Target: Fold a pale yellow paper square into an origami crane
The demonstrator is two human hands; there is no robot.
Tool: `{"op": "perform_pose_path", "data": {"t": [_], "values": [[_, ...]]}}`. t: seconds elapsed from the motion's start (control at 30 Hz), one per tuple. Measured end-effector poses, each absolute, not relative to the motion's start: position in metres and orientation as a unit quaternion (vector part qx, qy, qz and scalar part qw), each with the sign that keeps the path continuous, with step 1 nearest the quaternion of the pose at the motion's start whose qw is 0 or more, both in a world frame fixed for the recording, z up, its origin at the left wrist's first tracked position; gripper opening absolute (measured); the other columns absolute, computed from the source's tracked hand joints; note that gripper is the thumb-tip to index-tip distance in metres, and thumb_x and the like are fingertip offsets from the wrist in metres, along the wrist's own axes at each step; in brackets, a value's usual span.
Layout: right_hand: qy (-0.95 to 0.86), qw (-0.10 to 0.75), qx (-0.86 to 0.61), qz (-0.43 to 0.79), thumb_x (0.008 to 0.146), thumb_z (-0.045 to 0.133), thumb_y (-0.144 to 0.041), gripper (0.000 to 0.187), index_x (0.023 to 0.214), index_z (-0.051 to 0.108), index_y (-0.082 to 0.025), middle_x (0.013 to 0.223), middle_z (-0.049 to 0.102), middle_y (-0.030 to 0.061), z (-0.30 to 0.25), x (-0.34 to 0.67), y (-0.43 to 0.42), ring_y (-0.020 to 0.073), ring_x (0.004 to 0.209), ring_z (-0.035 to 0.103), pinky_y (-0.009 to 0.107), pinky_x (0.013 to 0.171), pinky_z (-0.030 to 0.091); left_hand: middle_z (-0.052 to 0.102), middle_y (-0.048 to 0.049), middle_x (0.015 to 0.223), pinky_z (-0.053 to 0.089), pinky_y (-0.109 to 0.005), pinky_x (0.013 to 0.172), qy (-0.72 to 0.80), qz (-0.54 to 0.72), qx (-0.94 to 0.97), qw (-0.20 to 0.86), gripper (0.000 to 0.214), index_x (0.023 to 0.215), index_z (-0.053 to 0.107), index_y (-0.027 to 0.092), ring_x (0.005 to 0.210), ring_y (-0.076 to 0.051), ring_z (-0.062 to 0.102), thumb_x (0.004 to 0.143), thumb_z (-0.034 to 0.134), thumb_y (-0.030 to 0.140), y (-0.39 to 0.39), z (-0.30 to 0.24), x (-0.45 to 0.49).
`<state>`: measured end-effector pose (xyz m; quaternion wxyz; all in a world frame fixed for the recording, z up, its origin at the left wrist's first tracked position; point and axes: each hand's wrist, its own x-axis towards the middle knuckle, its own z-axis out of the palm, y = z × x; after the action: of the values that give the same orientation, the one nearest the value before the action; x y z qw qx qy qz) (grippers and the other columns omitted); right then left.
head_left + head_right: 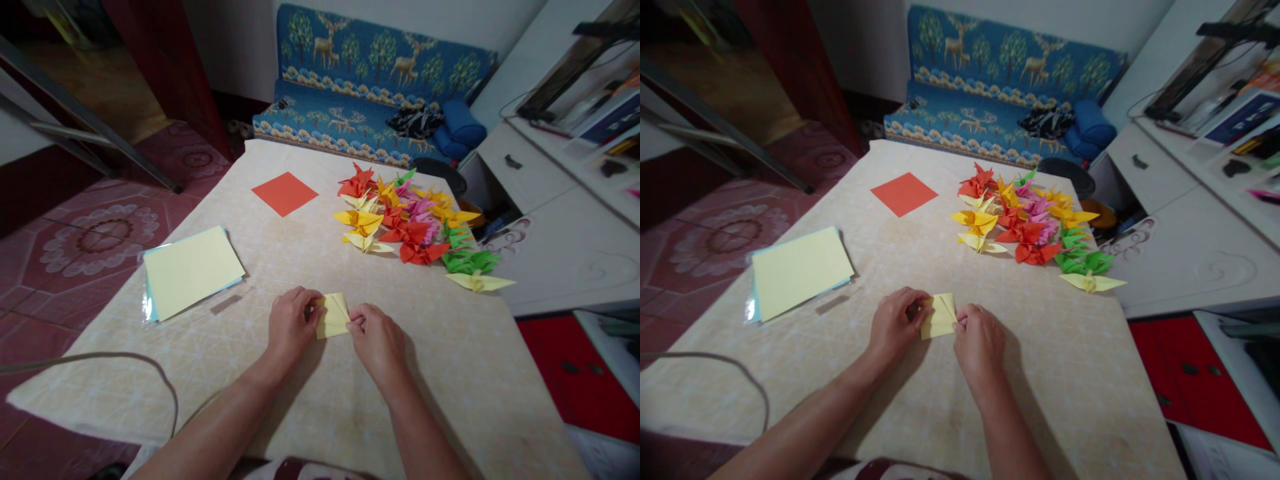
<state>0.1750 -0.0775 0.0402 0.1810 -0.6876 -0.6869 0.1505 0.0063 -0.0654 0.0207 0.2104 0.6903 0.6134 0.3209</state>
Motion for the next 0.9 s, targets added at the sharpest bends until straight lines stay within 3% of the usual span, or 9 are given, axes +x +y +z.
{"op": "perform_pose_path", "data": {"t": [0.17, 0.37, 0.47, 0.57, 0.7, 0.83, 0.9], "values": [[-0.693, 0.209, -0.677, 0.137, 0.074, 0.058, -0.012, 0.011, 0.071, 0.057, -0.023, 0.078, 0.062, 0.0016, 0.038, 0.171, -0.088, 0.0161, 0.069, 0.058, 0.026, 0.059, 0.038, 0.062, -0.0027, 0.086, 0.043, -0.031, 0.070, 0.614, 0.339, 0.682, 0.210, 0.025, 0.098, 0.062, 0.021, 0.075, -0.017, 0.057, 0.073, 0.063, 0.017, -0.066, 0.018, 0.005], [-0.640, 0.303, -0.677, 0.203, 0.079, 0.055, -0.020, 0.005, 0.076, 0.058, -0.022, 0.070, 0.062, -0.0002, 0.023, 0.169, -0.094, 0.0157, 0.067, 0.058, 0.026, 0.063, 0.042, 0.058, -0.0071, 0.105, 0.046, -0.035, 0.081, 0.584, 0.431, 0.648, 0.232, 0.043, 0.112, 0.056, 0.021, 0.092, -0.021, 0.056, 0.070, 0.068, 0.022, -0.063, 0.011, 0.005], [-0.539, 0.423, -0.656, 0.316, 0.076, 0.058, -0.023, 0.013, 0.089, 0.056, -0.021, 0.073, 0.063, 0.0002, 0.021, 0.166, -0.084, 0.0152, 0.065, 0.059, 0.025, 0.062, 0.045, 0.055, -0.0099, 0.115, 0.047, -0.036, 0.084, 0.556, 0.515, 0.575, 0.309, 0.056, 0.120, 0.050, 0.021, 0.095, -0.020, 0.057, 0.068, 0.072, 0.026, -0.059, 0.012, 0.007], [-0.441, 0.522, -0.600, 0.416, 0.073, 0.063, -0.026, 0.031, 0.100, 0.050, -0.019, 0.071, 0.062, -0.0006, 0.025, 0.159, -0.068, 0.0152, 0.064, 0.060, 0.025, 0.060, 0.047, 0.056, -0.0121, 0.117, 0.051, -0.036, 0.078, 0.511, 0.579, 0.432, 0.466, 0.069, 0.126, 0.046, 0.021, 0.091, -0.020, 0.061, 0.065, 0.075, 0.032, -0.051, 0.021, 0.011], [-0.374, 0.608, -0.548, 0.436, 0.071, 0.067, -0.028, 0.040, 0.104, 0.048, -0.017, 0.073, 0.062, -0.0009, 0.029, 0.145, -0.046, 0.0138, 0.064, 0.060, 0.024, 0.061, 0.047, 0.067, -0.0129, 0.101, 0.050, -0.030, 0.072, 0.442, 0.548, 0.317, 0.635, 0.049, 0.106, 0.065, 0.014, 0.083, -0.020, 0.064, 0.065, 0.075, 0.039, -0.036, 0.035, 0.019], [-0.349, 0.647, -0.529, 0.424, 0.074, 0.066, -0.030, 0.037, 0.103, 0.047, -0.017, 0.075, 0.062, 0.0007, 0.024, 0.129, -0.030, 0.0139, 0.063, 0.060, 0.024, 0.058, 0.048, 0.065, -0.0051, 0.062, 0.041, -0.021, 0.054, 0.460, 0.558, 0.327, 0.609, 0.030, 0.068, 0.069, 0.009, 0.055, -0.010, 0.056, 0.067, 0.075, 0.039, -0.017, 0.037, 0.028], [-0.346, 0.657, -0.512, 0.431, 0.074, 0.066, -0.029, 0.034, 0.101, 0.048, -0.017, 0.079, 0.063, 0.0019, 0.021, 0.124, -0.026, 0.0142, 0.064, 0.061, 0.025, 0.059, 0.049, 0.062, -0.0028, 0.058, 0.039, -0.021, 0.052, 0.442, 0.565, 0.319, 0.620, 0.029, 0.068, 0.068, 0.010, 0.051, -0.009, 0.053, 0.069, 0.073, 0.039, -0.008, 0.033, 0.033]]}}
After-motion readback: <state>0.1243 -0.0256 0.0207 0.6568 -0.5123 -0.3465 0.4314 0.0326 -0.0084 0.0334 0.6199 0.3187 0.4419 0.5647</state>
